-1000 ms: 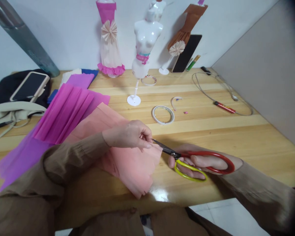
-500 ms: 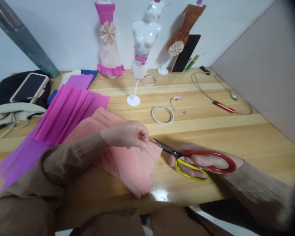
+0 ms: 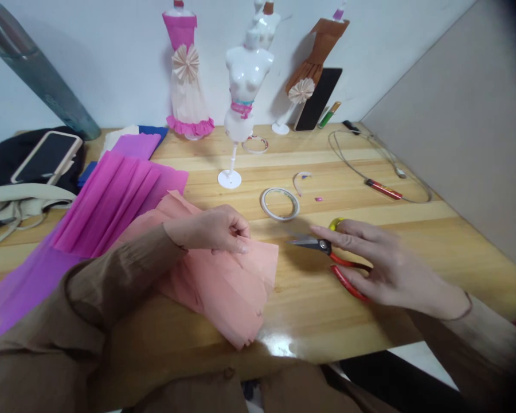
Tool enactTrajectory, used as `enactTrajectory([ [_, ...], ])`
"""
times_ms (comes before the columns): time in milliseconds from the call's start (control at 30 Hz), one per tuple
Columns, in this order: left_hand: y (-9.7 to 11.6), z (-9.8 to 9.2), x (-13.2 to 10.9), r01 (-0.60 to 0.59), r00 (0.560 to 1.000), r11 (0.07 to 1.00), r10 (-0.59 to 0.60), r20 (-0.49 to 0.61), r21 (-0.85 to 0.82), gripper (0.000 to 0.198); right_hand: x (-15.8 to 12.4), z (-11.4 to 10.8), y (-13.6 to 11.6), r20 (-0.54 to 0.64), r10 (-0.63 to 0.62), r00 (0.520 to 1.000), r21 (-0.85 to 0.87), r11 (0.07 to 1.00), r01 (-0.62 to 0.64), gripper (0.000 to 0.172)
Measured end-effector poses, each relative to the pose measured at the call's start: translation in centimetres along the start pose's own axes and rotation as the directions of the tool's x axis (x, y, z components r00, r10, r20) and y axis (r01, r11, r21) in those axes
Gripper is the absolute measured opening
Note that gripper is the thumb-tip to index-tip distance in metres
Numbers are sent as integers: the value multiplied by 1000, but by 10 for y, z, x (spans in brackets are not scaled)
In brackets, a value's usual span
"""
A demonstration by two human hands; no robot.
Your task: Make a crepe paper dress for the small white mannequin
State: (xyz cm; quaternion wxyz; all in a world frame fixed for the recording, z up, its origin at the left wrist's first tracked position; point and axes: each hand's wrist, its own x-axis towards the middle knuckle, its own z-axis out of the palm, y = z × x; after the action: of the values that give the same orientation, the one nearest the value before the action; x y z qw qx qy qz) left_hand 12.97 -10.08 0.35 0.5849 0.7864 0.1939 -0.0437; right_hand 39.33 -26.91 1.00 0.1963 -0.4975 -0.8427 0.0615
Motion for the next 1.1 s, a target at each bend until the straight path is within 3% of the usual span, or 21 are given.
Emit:
enactTrajectory([
  [100, 2, 0, -1, 33, 999, 999, -33, -11, -8, 13, 0, -3, 3, -95, -95, 991, -185, 980, 76, 68],
  [333, 4, 1, -2, 60, 998, 998, -61, -28, -27, 13, 6, -6, 6, -67, -191, 979, -447, 883, 142, 60],
  [500, 5, 1, -1, 65, 998, 997, -66, -17, -49, 14, 8, -7, 3, -53, -214, 975, -501, 851, 160, 52],
  [733, 3, 2, -1, 59, 998, 996, -61, -18, -69, 13, 9, -7, 0, -63, -197, 978, -494, 858, 140, 59],
  [1100, 1, 4, -2, 125, 992, 981, -122, 30, -149, 12, 14, 4, -1, -40, -207, 977, -539, 828, 154, 40],
])
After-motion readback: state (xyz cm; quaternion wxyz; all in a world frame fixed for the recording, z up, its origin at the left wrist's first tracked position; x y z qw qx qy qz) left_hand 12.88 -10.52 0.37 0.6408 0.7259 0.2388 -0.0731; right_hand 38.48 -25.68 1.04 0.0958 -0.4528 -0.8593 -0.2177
